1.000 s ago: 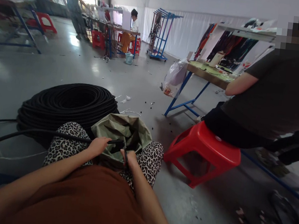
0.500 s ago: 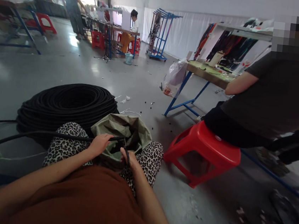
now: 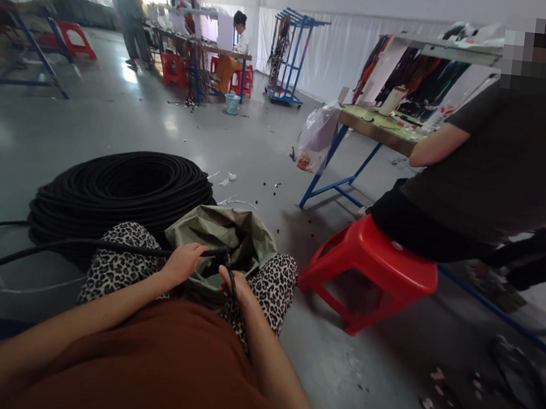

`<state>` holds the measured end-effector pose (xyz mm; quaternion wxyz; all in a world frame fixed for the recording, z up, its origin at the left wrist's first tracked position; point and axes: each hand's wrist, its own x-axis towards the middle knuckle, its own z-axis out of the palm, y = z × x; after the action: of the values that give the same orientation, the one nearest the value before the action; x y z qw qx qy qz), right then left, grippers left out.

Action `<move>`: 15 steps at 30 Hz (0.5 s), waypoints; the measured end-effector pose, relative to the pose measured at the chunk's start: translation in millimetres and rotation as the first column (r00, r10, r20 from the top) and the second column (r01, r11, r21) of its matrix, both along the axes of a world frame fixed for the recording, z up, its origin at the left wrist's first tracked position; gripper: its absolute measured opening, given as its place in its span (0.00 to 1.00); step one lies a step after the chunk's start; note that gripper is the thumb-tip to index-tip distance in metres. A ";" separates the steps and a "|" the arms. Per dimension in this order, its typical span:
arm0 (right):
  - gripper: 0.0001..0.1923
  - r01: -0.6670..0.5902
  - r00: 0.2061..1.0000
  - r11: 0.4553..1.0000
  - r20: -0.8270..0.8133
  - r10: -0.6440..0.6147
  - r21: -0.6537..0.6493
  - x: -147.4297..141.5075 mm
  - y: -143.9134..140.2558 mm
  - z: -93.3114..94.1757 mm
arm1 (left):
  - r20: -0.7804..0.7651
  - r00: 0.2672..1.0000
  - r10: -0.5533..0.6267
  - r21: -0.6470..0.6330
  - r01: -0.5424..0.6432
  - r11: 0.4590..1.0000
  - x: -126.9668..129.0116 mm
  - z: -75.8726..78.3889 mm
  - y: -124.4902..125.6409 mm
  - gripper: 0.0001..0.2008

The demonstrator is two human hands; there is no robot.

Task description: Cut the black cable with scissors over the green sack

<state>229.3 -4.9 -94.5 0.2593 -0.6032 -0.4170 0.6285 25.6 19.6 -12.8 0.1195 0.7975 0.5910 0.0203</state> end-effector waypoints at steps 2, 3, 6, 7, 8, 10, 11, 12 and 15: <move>0.30 0.002 1.000 1.000 -0.001 -0.002 -0.002 0.0 0.0 -0.6 | -0.004 1.000 0.000 0.001 0.000 1.000 0.4 0.1 -0.4 0.19; 0.30 0.001 1.000 1.000 -0.002 -0.001 -0.002 0.0 -0.1 -1.1 | -0.006 1.000 -0.001 0.000 0.001 1.000 0.6 0.4 -0.6 0.19; 0.30 -0.012 1.000 1.000 -0.012 0.012 0.003 0.3 -0.5 -2.2 | -0.025 1.000 -0.004 -0.001 0.004 1.000 1.8 1.7 -1.5 0.19; 0.30 -0.014 1.000 1.000 -0.013 0.014 0.005 0.3 -0.7 -2.5 | -0.034 0.999 -0.004 0.000 0.004 1.000 2.1 2.1 -1.8 0.19; 0.31 -0.015 1.000 1.000 -0.014 0.015 0.006 0.4 -0.7 -2.9 | -0.042 0.999 -0.005 0.002 0.005 1.000 2.3 2.3 -2.1 0.19; 0.31 -0.013 1.000 1.000 -0.014 0.013 0.009 0.7 -0.7 -4.1 | -0.052 0.999 -0.011 0.000 0.011 1.000 2.4 2.2 -2.6 0.19; 0.31 -0.014 1.000 1.000 -0.016 0.014 0.011 1.0 -0.6 -5.2 | -0.054 0.998 -0.016 -0.002 0.015 1.000 2.1 2.0 -2.7 0.19; 0.31 -0.019 1.000 1.000 -0.018 0.019 0.011 1.4 -0.5 -6.5 | -0.055 0.998 -0.021 -0.004 0.021 1.000 1.8 1.7 -2.7 0.19; 0.32 -0.037 0.999 0.999 -0.025 0.038 0.020 2.8 -0.1 -11.2 | -0.054 0.998 -0.035 -0.007 0.035 0.999 0.4 1.1 -2.4 0.20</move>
<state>232.1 -5.1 -105.7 0.2587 -0.5846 -0.4310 0.6369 26.0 17.2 -11.8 0.1063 0.8076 0.5801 -0.0052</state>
